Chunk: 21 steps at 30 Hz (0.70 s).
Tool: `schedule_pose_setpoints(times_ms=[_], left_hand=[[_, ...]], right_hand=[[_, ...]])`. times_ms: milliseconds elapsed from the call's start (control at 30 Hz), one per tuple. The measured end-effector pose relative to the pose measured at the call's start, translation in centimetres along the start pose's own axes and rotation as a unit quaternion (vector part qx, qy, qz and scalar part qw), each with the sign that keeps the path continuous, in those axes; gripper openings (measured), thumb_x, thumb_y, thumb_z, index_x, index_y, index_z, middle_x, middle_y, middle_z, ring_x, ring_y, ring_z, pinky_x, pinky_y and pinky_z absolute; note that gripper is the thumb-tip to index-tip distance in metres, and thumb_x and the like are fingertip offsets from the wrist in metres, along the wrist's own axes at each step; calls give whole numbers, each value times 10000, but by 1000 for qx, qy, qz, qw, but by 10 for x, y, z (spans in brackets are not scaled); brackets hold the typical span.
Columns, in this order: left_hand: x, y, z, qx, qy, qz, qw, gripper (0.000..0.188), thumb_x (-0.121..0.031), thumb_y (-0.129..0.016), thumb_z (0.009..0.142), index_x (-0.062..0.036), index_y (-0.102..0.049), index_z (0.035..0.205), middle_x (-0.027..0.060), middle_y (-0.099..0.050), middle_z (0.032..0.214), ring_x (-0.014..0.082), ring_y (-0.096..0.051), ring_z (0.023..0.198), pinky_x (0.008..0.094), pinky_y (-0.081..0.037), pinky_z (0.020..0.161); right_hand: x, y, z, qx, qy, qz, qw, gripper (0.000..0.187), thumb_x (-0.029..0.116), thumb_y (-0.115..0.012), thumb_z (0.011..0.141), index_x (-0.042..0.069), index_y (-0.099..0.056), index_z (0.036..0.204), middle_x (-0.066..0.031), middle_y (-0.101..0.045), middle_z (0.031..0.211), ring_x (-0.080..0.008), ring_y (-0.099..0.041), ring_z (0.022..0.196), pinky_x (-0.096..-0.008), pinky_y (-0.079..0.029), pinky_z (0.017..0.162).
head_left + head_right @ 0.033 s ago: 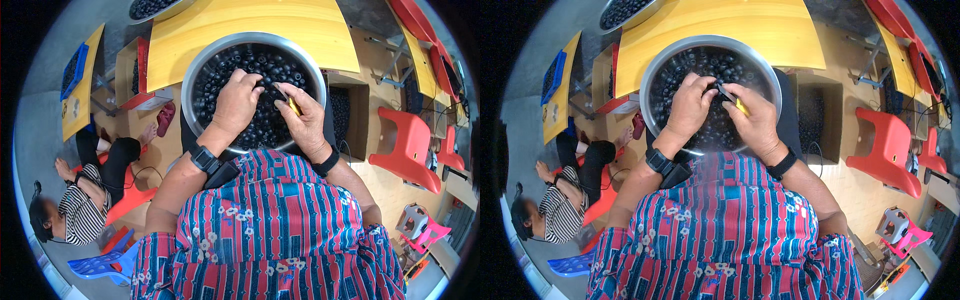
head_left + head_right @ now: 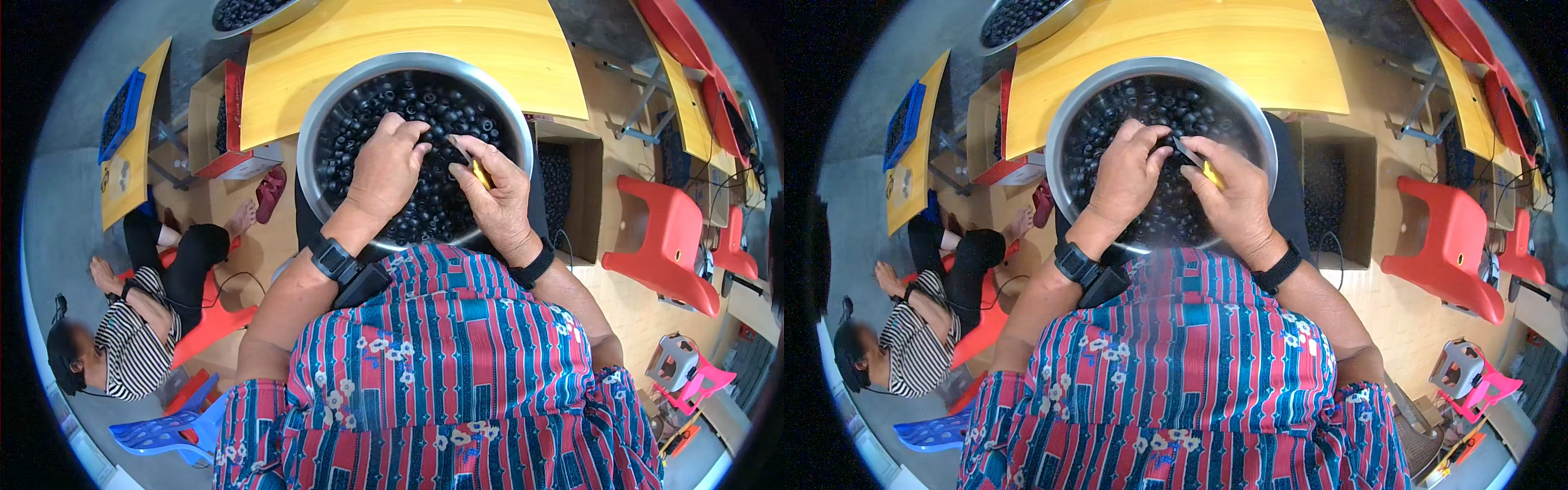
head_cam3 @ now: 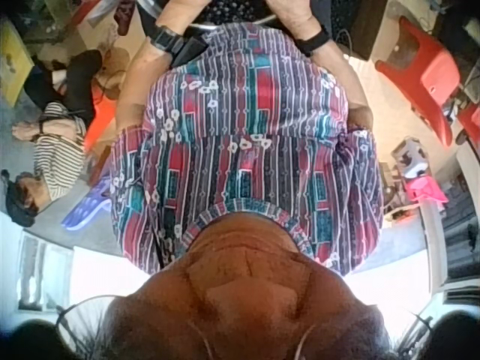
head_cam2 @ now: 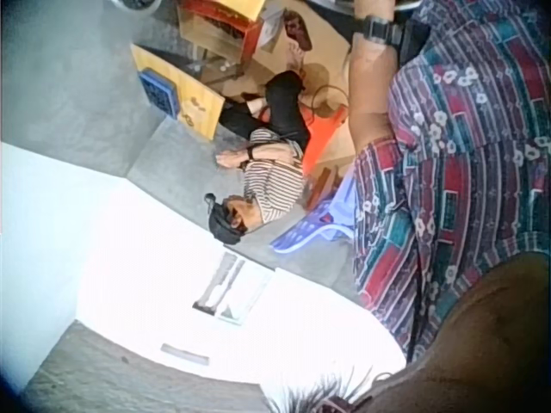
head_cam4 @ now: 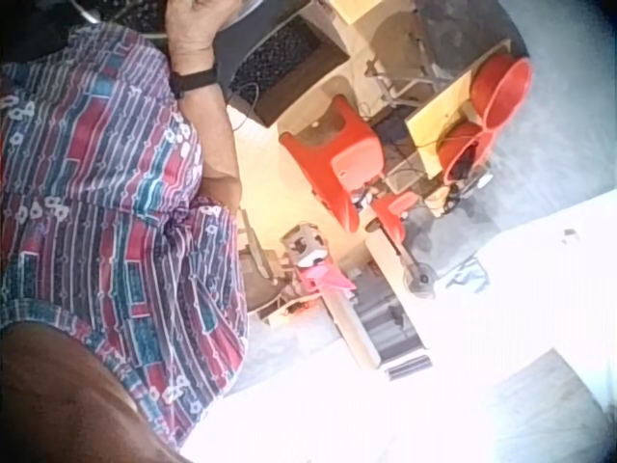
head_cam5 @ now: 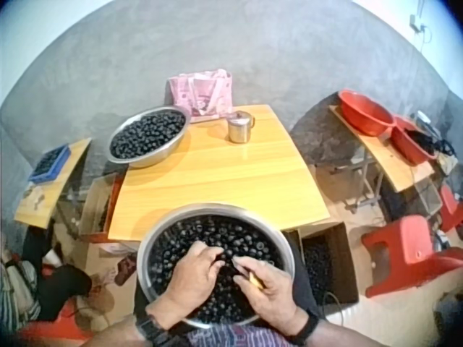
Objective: Cleaning and scraping small round black objects in a metal bowl.
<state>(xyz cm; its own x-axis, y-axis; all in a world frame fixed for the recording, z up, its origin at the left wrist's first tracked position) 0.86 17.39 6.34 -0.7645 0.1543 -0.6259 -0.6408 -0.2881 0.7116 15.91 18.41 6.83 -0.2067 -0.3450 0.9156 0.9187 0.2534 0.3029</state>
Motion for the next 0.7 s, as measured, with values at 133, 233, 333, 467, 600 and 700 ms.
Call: schedule_pose_setpoints(times_ms=[133, 233, 333, 467, 600, 700], left_hand=[[1, 2, 1, 17, 7, -35, 999, 195, -102, -682, 849, -24, -670, 1027, 161, -596, 930, 339, -622, 856, 384, -517, 754], [3, 1, -9, 79, 66, -192, 976, 196, -91, -658, 868, 0, -672, 1042, 135, -623, 940, 263, -636, 870, 334, -507, 778], [14, -4, -30, 101, 122, -302, 940, 213, -107, -641, 901, 16, -658, 1073, 95, -639, 964, 174, -623, 898, 289, -489, 800], [22, -12, -50, 140, 170, -370, 903, 222, -151, -631, 939, 13, -641, 1088, 35, -612, 949, 101, -565, 872, 243, -449, 768], [21, -11, -56, 142, 161, -401, 891, 218, -228, -616, 976, -46, -619, 1095, -82, -500, 806, -13, -401, 642, 158, -322, 537], [15, -6, -56, 139, 145, -409, 890, 228, -266, -631, 969, -54, -609, 1050, -80, -493, 797, -10, -406, 641, 155, -325, 541]], right_hand=[[-1, 0, 0, -3, 0, 5, 1000, 335, 30, -712, 820, 44, -657, 1151, -152, -692, 1075, -258, -682, 992, -322, -519, 861], [-3, 0, -2, -17, 14, 10, 1000, 309, 34, -714, 820, 34, -670, 1126, -148, -700, 1046, -262, -686, 979, -317, -519, 853], [-4, -7, -1, 13, 36, 3, 999, 272, 39, -711, 825, 19, -683, 1094, -143, -707, 1014, -264, -692, 953, -313, -520, 839], [0, -24, -2, 81, 51, 15, 995, 269, 61, -719, 829, 7, -685, 1090, -152, -699, 954, -259, -689, 879, -313, -520, 790], [1, -32, -3, 120, 41, 34, 991, 293, 84, -732, 826, 9, -681, 1104, -143, -684, 910, -256, -673, 832, -314, -514, 761], [1, -37, -5, 144, 35, 39, 988, 314, 96, -737, 824, 16, -677, 1122, -133, -678, 904, -246, -666, 825, -312, -511, 755]])
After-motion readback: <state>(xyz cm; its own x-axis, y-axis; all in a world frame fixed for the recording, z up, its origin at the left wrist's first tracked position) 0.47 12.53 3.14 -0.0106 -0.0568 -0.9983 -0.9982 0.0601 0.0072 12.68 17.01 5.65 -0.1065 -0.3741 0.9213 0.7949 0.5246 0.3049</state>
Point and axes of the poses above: each hand's wrist, its own z-axis towards the middle knuckle, its own y-axis out of the back of the hand, x = y × z, the point moved 10 cm from there along z, towards the middle knuckle
